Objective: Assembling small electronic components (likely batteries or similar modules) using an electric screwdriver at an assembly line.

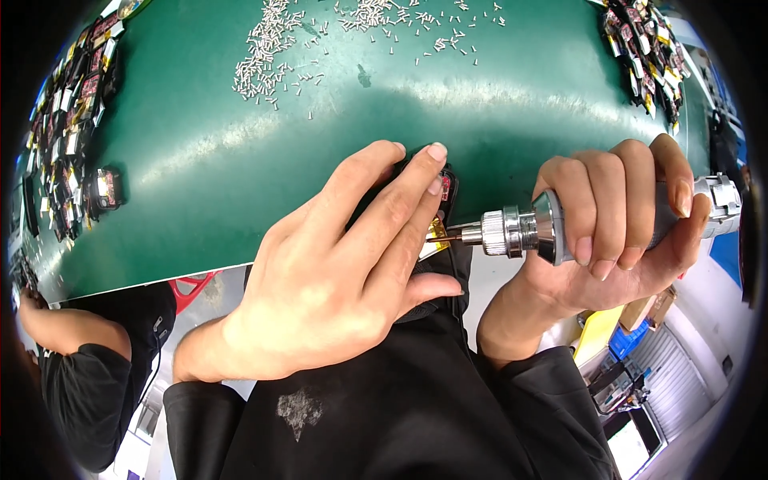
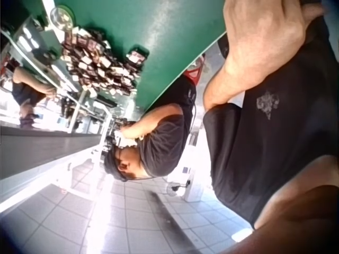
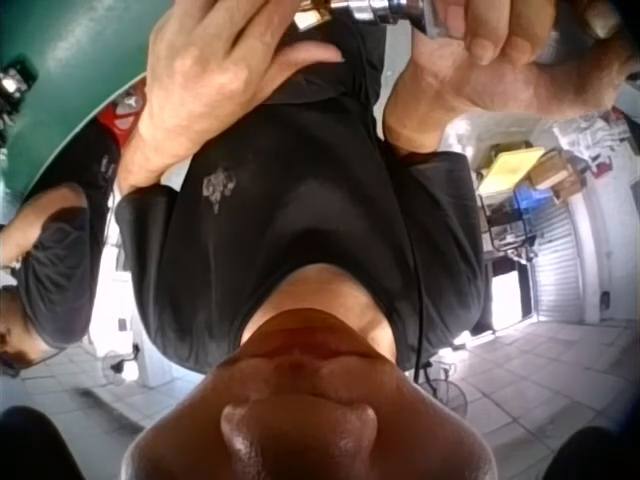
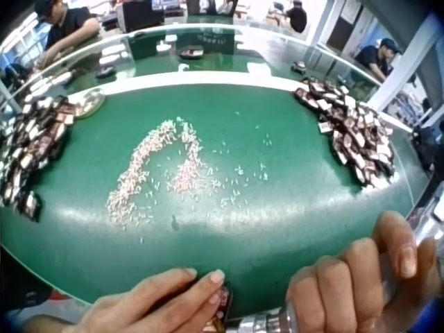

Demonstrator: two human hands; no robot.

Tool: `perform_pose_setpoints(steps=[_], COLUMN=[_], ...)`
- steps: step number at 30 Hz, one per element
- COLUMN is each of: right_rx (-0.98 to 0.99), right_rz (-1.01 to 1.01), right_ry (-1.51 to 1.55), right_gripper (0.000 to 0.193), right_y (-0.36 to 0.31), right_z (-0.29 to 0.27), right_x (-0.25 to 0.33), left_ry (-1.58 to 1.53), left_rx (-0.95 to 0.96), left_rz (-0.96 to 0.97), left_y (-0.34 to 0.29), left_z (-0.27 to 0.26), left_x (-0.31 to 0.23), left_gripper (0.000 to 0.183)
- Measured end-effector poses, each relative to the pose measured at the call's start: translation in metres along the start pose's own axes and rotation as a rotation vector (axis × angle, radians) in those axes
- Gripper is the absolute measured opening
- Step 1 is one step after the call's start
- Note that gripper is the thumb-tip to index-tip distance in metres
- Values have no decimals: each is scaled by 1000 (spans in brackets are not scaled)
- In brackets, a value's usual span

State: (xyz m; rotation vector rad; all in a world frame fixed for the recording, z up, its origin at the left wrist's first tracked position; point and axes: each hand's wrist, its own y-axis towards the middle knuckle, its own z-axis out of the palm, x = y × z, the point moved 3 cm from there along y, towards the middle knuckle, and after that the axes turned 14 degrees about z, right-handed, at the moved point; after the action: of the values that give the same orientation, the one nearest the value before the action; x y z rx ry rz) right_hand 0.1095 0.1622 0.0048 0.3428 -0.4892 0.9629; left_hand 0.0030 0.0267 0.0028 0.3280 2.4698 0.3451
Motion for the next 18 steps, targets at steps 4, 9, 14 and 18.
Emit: perform_pose_setpoints(steps=[4, 9, 14, 18], right_rx=[-57, -19, 78, 98], right_rz=[-34, -53, 6, 58], right_ry=[-103, -307, -452, -481], right_gripper=[18, 17, 23, 23], right_y=[-2, 4, 7, 7], right_z=[-1, 6, -1, -2], right_x=[19, 24, 25, 25], left_ry=[9, 241, 252, 257], left_rx=[31, -125, -159, -173], left_rz=[42, 201, 206, 226], left_y=[0, -4, -1, 0], left_z=[4, 11, 15, 15], left_x=[3, 7, 7, 8], left_gripper=[54, 48, 44, 42])
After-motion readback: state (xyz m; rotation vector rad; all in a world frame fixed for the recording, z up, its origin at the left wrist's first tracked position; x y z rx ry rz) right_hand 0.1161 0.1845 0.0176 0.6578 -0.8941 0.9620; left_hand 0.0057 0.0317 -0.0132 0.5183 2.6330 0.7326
